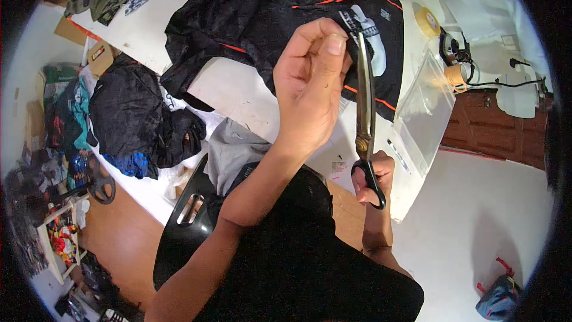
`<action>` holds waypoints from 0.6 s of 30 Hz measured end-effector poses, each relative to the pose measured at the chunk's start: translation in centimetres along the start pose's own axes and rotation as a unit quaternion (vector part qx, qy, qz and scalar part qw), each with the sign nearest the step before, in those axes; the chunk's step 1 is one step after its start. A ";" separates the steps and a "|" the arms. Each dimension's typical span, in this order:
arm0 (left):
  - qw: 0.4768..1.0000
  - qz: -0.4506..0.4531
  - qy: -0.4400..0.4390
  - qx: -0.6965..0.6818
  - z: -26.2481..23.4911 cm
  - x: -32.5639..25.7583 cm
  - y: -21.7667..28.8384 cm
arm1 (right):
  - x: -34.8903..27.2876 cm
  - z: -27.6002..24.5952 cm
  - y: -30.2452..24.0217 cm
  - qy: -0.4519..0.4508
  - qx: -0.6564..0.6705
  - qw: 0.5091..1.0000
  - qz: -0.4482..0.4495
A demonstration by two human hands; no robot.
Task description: Trimming a fabric component and excess threads from a shirt using large scissors.
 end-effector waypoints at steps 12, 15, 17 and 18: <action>1.000 -0.013 0.015 0.002 0.3 -0.4 -0.4 | 3.5 0.4 -4.6 0.278 0.052 0.944 -0.168; 0.999 -0.011 -0.031 0.041 0.1 -0.5 -0.6 | 5.3 1.4 -7.0 0.311 0.065 0.924 -0.213; 0.991 0.000 -0.057 0.119 0.6 -0.7 -0.5 | 6.4 1.9 -8.0 0.345 0.061 0.917 -0.191; 0.990 -0.004 -0.045 0.134 0.6 -0.9 -0.6 | 6.7 1.7 -8.0 0.316 0.067 0.927 -0.193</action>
Point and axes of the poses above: each hand's wrist, its own x-axis towards the middle knuckle, its own z-axis out of the palm, y = z × x, the point moved 5 cm from there along x, towards the middle knuckle, and after that the axes turned 2 degrees about -z, right-handed, at the moved point
